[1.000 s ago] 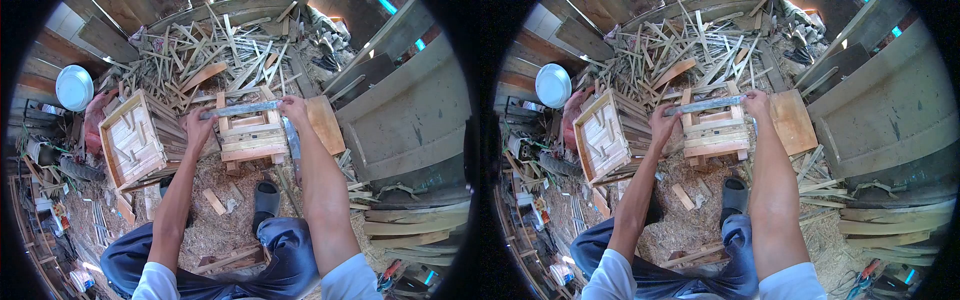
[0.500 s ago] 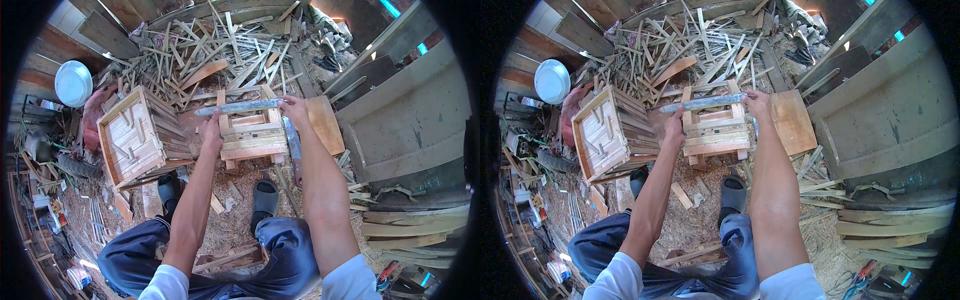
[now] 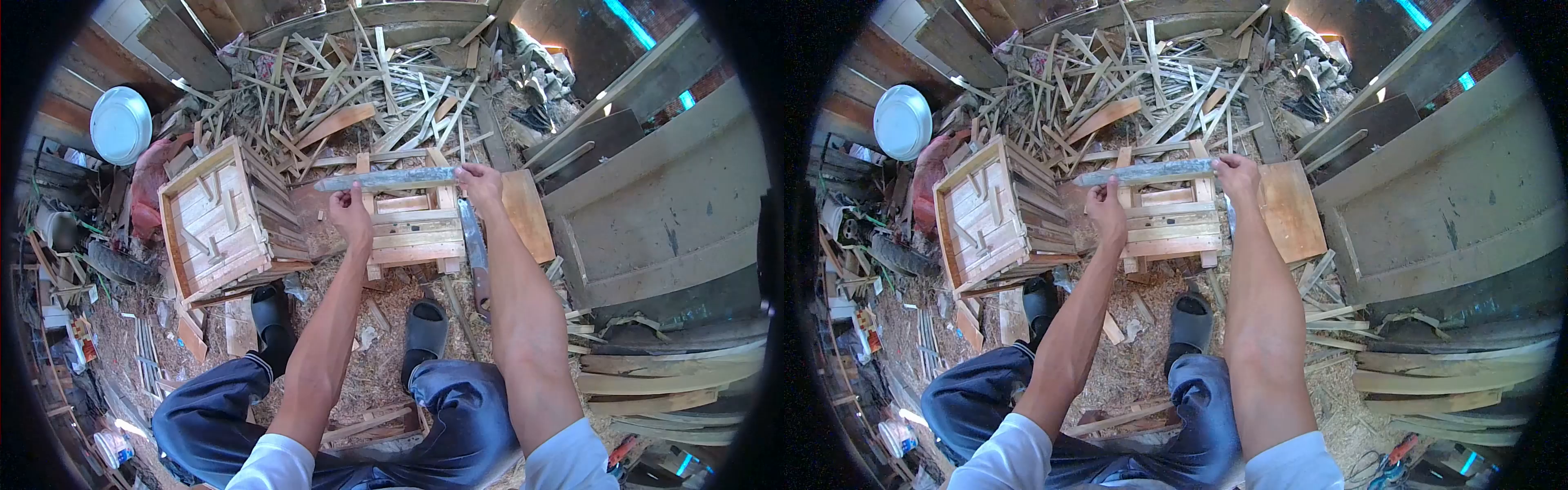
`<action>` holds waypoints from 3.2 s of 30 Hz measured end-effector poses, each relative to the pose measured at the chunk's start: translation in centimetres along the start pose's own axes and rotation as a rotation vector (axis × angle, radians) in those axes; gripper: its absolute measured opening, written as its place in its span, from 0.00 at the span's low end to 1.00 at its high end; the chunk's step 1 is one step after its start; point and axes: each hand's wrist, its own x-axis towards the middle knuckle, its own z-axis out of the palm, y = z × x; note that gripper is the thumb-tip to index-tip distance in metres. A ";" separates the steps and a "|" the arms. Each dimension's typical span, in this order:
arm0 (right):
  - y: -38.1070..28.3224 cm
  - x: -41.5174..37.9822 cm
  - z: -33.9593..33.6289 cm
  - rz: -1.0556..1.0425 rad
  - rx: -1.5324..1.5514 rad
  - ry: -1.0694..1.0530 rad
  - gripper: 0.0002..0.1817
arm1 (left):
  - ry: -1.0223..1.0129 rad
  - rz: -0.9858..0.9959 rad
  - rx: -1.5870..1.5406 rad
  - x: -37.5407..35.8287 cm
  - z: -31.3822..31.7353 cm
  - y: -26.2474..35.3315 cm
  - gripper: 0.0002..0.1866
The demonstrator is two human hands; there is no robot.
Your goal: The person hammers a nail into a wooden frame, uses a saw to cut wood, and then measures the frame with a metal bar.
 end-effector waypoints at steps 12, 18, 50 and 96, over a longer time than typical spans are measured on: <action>-3.4 -0.4 -0.6 0.103 -0.022 -0.035 0.09 | -0.014 -0.050 -0.220 -0.2 -0.6 0.6 0.14; -3.2 -0.8 -1.4 0.148 0.059 -0.178 0.12 | 0.010 -0.035 -0.100 -0.1 -0.6 0.3 0.13; -3.6 -1.0 -1.1 0.265 0.025 -0.246 0.13 | -0.005 -0.257 -0.291 1.6 -0.4 -3.2 0.13; 0.8 -15.1 -1.4 0.125 0.267 -0.142 0.11 | -0.233 -0.454 -0.325 -2.3 -9.7 -1.1 0.13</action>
